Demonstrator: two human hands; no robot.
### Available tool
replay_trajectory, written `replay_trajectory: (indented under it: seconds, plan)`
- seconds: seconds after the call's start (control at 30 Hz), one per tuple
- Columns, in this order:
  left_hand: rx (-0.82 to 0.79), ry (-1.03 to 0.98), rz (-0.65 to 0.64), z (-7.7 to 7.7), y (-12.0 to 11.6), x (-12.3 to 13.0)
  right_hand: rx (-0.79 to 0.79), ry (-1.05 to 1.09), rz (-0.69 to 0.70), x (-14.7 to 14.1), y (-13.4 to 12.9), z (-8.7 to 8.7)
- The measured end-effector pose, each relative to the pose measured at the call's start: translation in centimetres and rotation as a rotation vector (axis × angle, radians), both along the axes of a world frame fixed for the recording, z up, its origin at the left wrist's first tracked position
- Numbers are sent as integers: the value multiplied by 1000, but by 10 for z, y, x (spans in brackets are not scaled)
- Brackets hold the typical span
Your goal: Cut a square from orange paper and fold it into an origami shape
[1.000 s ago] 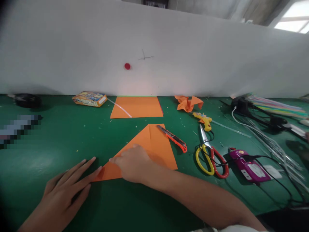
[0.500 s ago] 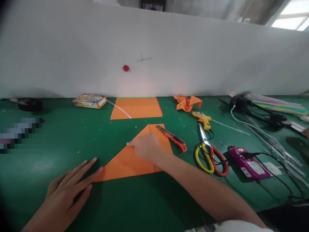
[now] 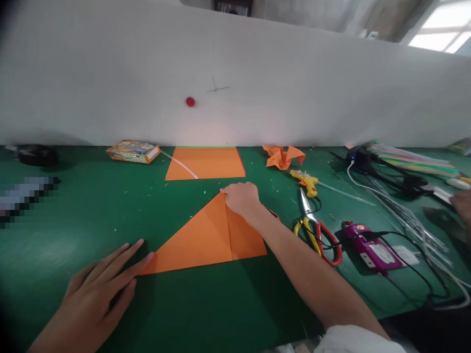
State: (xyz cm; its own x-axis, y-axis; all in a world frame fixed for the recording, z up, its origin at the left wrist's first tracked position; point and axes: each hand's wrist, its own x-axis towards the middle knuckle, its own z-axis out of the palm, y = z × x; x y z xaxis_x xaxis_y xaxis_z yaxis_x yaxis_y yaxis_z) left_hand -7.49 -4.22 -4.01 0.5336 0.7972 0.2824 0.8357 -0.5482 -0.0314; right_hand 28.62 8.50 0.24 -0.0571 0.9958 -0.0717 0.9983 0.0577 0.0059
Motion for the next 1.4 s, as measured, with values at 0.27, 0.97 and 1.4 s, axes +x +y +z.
replay_trajectory:
  seconds: [0.27, 0.97, 1.4]
  plan:
    - [14, 47, -103, 38, 4, 27, 0, -16, 8, -2, -5, 1]
    - [-169, 207, -275, 37, 113, 128, -7, -73, 49, 2, -5, 2]
    - [7, 58, -71, 21, -15, -18, 16, -51, 42, 6, -5, -5]
